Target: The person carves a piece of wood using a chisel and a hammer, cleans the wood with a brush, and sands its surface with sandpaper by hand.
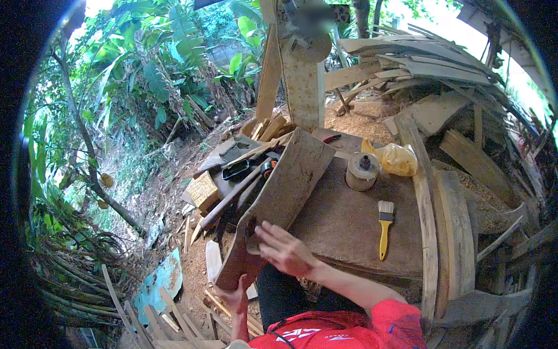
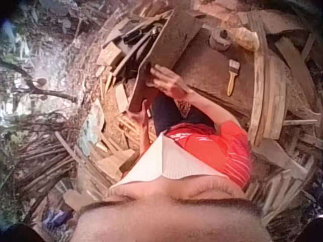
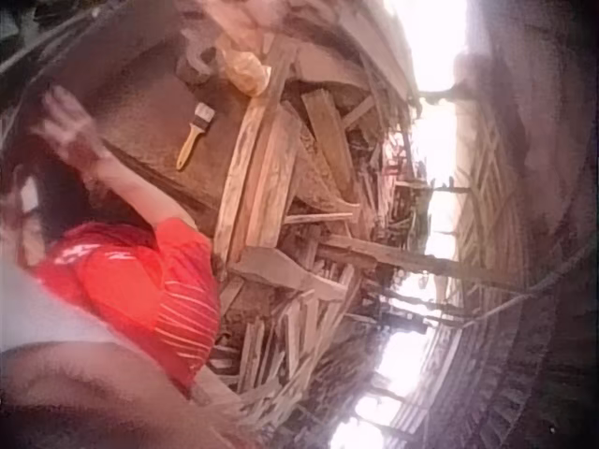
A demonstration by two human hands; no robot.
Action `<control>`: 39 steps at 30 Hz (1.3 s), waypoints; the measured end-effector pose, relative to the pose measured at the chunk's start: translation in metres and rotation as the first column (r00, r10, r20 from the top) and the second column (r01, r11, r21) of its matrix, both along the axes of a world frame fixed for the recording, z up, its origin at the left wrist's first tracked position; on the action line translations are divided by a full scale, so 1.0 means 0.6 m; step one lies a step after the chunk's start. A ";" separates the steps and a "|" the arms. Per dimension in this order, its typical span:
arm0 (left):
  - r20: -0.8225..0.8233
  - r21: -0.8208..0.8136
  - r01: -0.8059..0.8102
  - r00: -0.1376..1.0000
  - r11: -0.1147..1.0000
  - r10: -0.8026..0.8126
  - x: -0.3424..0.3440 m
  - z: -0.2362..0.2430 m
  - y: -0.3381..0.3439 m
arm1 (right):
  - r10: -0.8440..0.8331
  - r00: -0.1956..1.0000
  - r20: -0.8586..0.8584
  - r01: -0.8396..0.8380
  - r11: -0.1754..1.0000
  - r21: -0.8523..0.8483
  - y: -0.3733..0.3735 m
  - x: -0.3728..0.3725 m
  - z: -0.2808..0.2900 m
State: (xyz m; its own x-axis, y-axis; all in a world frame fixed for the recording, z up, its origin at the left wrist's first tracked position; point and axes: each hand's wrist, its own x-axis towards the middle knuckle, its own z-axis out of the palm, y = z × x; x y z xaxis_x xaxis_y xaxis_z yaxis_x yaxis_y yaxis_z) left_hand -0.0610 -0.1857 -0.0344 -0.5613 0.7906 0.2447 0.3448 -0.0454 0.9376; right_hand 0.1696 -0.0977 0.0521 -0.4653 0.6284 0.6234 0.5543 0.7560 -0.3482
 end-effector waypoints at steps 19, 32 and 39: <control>0.303 -0.173 0.202 0.942 0.964 -0.143 -0.065 -0.036 -0.024 | -0.010 0.999 -0.037 0.008 0.999 -0.040 0.054 0.007 -0.047; 0.315 -0.216 0.237 0.935 0.947 -0.162 -0.079 -0.036 -0.008 | -0.346 0.938 -0.023 0.347 0.935 0.074 0.289 0.108 -0.061; 0.485 -0.234 0.250 0.868 0.940 -0.110 -0.055 0.012 -0.002 | -0.610 0.765 0.207 0.628 0.777 -0.032 0.278 0.113 -0.054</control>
